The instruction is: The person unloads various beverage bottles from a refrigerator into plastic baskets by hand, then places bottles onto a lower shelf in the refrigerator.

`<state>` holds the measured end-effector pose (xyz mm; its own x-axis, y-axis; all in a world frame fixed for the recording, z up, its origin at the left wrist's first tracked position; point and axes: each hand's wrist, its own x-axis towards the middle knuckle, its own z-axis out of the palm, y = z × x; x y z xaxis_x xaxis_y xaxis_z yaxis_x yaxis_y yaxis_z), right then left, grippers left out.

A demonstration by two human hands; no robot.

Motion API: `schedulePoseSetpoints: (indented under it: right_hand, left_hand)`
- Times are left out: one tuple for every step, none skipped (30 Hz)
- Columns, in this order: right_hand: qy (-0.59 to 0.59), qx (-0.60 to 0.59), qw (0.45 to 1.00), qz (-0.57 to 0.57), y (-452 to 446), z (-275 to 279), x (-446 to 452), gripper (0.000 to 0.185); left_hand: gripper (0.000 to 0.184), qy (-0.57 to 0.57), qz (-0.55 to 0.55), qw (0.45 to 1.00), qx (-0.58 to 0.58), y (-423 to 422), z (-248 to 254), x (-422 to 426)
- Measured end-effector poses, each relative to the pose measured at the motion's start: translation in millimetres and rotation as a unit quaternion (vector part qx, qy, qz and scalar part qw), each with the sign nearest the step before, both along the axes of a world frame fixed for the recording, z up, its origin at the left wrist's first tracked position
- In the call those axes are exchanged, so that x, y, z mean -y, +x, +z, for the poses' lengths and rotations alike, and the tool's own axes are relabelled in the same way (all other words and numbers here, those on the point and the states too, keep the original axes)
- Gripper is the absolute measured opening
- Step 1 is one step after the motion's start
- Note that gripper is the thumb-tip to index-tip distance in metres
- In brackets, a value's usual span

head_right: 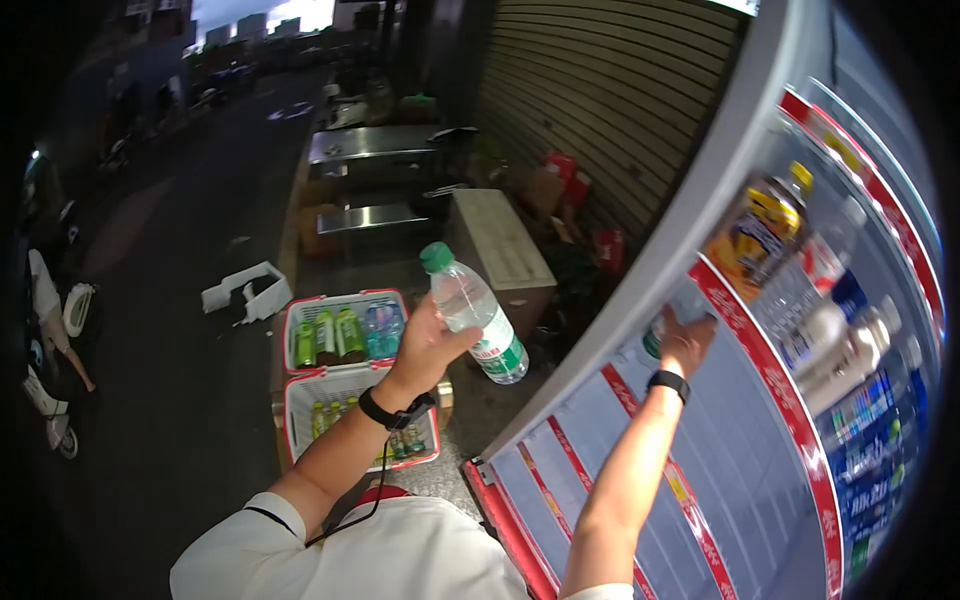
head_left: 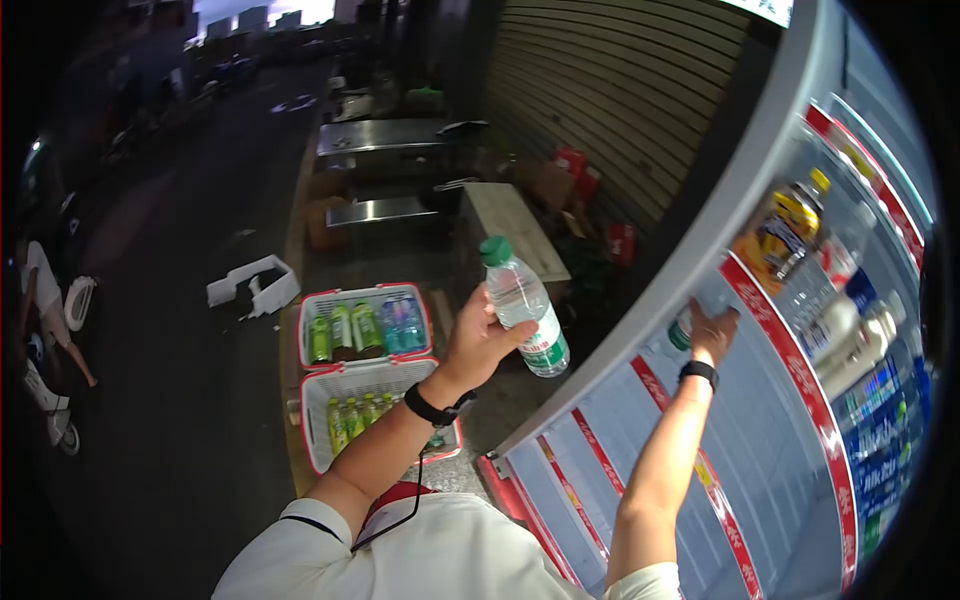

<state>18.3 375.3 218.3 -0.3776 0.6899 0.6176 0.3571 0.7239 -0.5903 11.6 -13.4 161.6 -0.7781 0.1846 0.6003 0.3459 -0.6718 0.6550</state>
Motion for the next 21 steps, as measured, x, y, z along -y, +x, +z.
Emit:
schedulePoseSetpoints:
  right_hand:
    - [-0.025, 0.004, 1.000, -0.009, -0.6, -0.6, -2.0, 0.084]
    - [-0.005, -0.009, 1.000, 0.000, -1.2, -5.1, -9.2, 0.082]
    - [-0.004, 0.003, 1.000, 0.006, 2.6, -10.7, -9.3, 0.082]
    - [0.044, 0.006, 0.999, -0.008, 10.8, -12.7, -7.8, 0.078]
    - [0.094, 0.012, 0.995, -0.022, 21.2, -14.1, -8.9, 0.074]
    - [0.096, -0.029, 0.994, 0.033, 38.4, -11.4, 10.1, 0.072]
    - [0.092, -0.068, 0.989, 0.089, 55.0, -6.7, 40.9, 0.069]
    - [0.036, -0.099, 0.983, 0.153, 66.0, -4.2, 64.3, 0.065]
    - [0.139, -0.049, 0.988, 0.036, 72.6, -13.3, 68.2, 0.060]
    - [0.123, -0.046, 0.989, 0.066, 83.4, -14.0, 79.6, 0.059]
    - [0.105, -0.049, 0.989, 0.095, 89.5, -14.4, 93.9, 0.058]
    - [0.083, -0.097, 0.983, 0.135, 91.9, -22.4, 103.1, 0.056]
    - [0.061, -0.146, 0.972, 0.175, 94.1, -29.0, 112.4, 0.054]
    - [0.192, -0.075, 0.975, 0.089, 102.4, -33.6, 124.1, 0.055]
    - [0.235, -0.087, 0.959, 0.131, 107.6, -42.2, 124.4, 0.059]
    - [0.152, -0.164, 0.951, 0.215, 104.1, -49.8, 142.8, 0.062]
    - [0.063, -0.236, 0.924, 0.295, 101.9, -59.3, 168.7, 0.065]
    - [0.056, -0.229, 0.919, 0.315, 99.7, -70.6, 183.7, 0.069]
    - [0.050, -0.223, 0.915, 0.333, 99.6, -83.6, 198.1, 0.074]
    - [0.005, -0.169, 0.923, 0.345, 101.2, -96.8, 216.6, 0.081]
    - [-0.010, -0.132, 0.918, 0.374, 94.2, -109.5, 240.9, 0.080]
  left_hand:
    - [0.056, -0.023, 0.004, 1.000, 0.010, 0.7, 0.6, 11.4]
    - [0.056, -0.020, 0.003, 1.000, 0.018, -2.2, -5.1, 20.5]
    - [0.057, -0.015, -0.001, 0.999, 0.029, -4.7, -12.1, 27.1]
    - [0.058, -0.021, -0.001, 0.999, 0.037, -5.2, -16.7, 37.4]
    - [0.059, -0.026, -0.003, 0.999, 0.048, -5.8, -22.7, 50.1]
    - [0.061, -0.034, 0.011, 0.998, 0.054, -7.6, -31.4, 63.0]
    - [0.061, -0.041, 0.038, 0.997, 0.051, -7.1, -35.8, 75.0]
    - [0.060, -0.049, 0.047, 0.995, 0.079, -7.5, -43.4, 88.7]
    - [0.059, -0.075, 0.070, 0.990, 0.095, -8.2, -50.7, 103.7]
    - [0.059, -0.059, 0.060, 0.989, 0.120, -8.2, -59.8, 116.7]
    - [0.059, -0.067, 0.106, 0.984, 0.124, -10.4, -74.6, 128.2]
    - [0.057, -0.075, 0.121, 0.981, 0.135, -11.6, -83.5, 140.3]
    - [0.056, -0.083, 0.136, 0.977, 0.144, -11.4, -91.6, 152.4]
    - [0.055, -0.092, 0.156, 0.970, 0.160, -13.1, -107.5, 164.4]
    - [0.053, -0.101, 0.176, 0.963, 0.175, -16.9, -123.5, 177.3]
    - [0.051, -0.133, 0.184, 0.950, 0.214, -17.1, -136.2, 189.9]
    - [0.051, -0.132, 0.186, 0.947, 0.226, -15.4, -150.3, 200.5]
    - [0.051, -0.156, 0.207, 0.933, 0.248, -15.1, -165.3, 210.6]
    - [0.051, -0.181, 0.227, 0.919, 0.268, -16.0, -181.9, 220.2]
    - [0.050, -0.169, 0.235, 0.918, 0.272, -16.8, -204.7, 228.1]
    - [0.050, -0.169, 0.235, 0.915, 0.281, -17.5, -223.9, 234.4]
